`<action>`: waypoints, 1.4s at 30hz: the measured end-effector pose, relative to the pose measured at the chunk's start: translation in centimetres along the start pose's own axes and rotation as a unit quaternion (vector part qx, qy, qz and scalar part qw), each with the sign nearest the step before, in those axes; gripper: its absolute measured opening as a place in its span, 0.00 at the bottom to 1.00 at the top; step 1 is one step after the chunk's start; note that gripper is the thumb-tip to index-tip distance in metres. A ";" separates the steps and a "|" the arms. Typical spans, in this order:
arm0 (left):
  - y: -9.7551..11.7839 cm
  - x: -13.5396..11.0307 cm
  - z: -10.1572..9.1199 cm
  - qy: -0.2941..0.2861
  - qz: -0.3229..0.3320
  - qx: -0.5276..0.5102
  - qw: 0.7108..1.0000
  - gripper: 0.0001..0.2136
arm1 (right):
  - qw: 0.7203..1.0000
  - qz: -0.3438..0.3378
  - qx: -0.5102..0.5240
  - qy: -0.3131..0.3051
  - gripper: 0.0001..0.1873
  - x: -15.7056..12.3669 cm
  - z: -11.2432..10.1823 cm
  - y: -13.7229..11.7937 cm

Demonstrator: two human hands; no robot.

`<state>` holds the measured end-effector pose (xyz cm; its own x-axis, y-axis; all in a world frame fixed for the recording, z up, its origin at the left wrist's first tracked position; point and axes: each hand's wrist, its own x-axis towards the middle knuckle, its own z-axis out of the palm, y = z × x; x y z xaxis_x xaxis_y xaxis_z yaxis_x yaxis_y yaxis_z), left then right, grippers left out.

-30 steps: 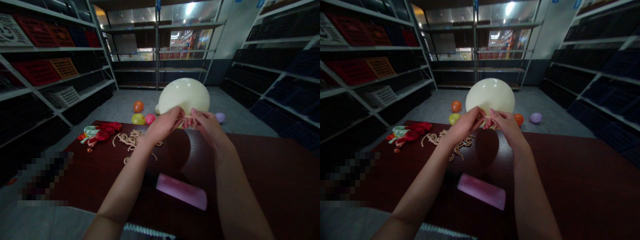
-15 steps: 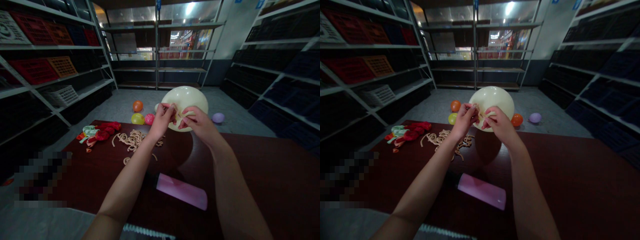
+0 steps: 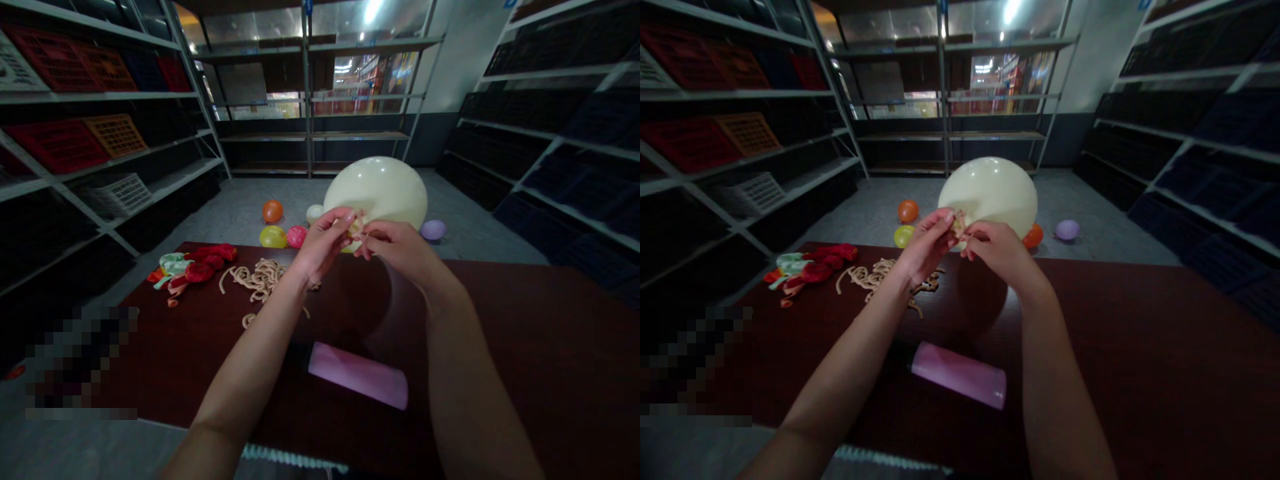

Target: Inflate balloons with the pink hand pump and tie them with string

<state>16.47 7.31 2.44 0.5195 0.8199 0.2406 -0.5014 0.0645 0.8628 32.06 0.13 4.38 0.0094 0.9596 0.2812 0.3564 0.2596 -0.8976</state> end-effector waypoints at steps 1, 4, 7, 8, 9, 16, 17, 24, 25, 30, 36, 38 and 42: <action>0.3 -0.1 -0.3 -0.038 0.011 0.035 0.999 0.12 | 0.999 0.009 0.033 0.000 0.09 -0.1 -0.1 -0.1; 1.3 -0.3 -0.9 -0.154 0.044 0.138 0.977 0.12 | 0.984 0.047 0.173 -0.001 0.10 -0.2 -0.2 -0.2; 1.8 -0.3 -1.2 -0.194 0.085 0.189 0.959 0.13 | 0.961 0.065 0.270 0.007 0.13 -0.1 0.1 0.2; 1.8 -0.2 -1.2 -0.196 0.099 0.198 0.955 0.13 | 0.957 0.068 0.282 0.012 0.13 0.0 0.2 0.5; 1.8 -0.2 -1.1 -0.198 0.109 0.206 0.952 0.13 | 0.955 0.070 0.288 0.017 0.13 0.1 0.3 0.7; 3.4 -0.7 -1.0 -0.193 0.066 0.252 0.946 0.05 | 0.942 0.091 0.318 0.054 0.12 0.7 0.8 1.6; 3.8 -0.8 -1.0 -0.186 0.051 0.251 0.948 0.06 | 0.942 0.091 0.320 0.053 0.12 0.7 0.9 1.6; 2.9 -0.5 -0.4 -0.064 0.062 0.167 0.982 0.06 | 0.962 0.045 0.269 0.024 0.16 0.5 2.2 0.7; 2.4 -0.2 -0.3 -0.026 0.068 0.152 0.986 0.06 | 0.967 0.030 0.253 0.020 0.16 0.4 2.4 0.6; 1.6 0.3 0.3 0.081 0.057 0.114 0.989 0.10 | 0.979 0.012 0.204 -0.006 0.20 0.5 3.1 0.3; 1.3 -0.2 0.9 0.058 0.040 0.069 0.995 0.13 | 0.982 0.000 0.187 0.032 0.20 0.8 3.5 0.3; 0.8 -0.1 1.0 0.082 0.046 0.056 0.994 0.16 | 0.980 -0.006 0.192 0.054 0.21 0.9 3.5 0.4; -0.1 0.1 1.1 0.109 0.083 0.070 0.988 0.16 | 0.974 -0.021 0.200 0.102 0.19 1.1 3.5 0.6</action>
<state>17.30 6.78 2.86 0.2702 0.9164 0.2952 -0.4581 -0.1473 0.8766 29.05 1.75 2.93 0.2031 0.9159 0.3461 -0.0310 0.3593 -0.9327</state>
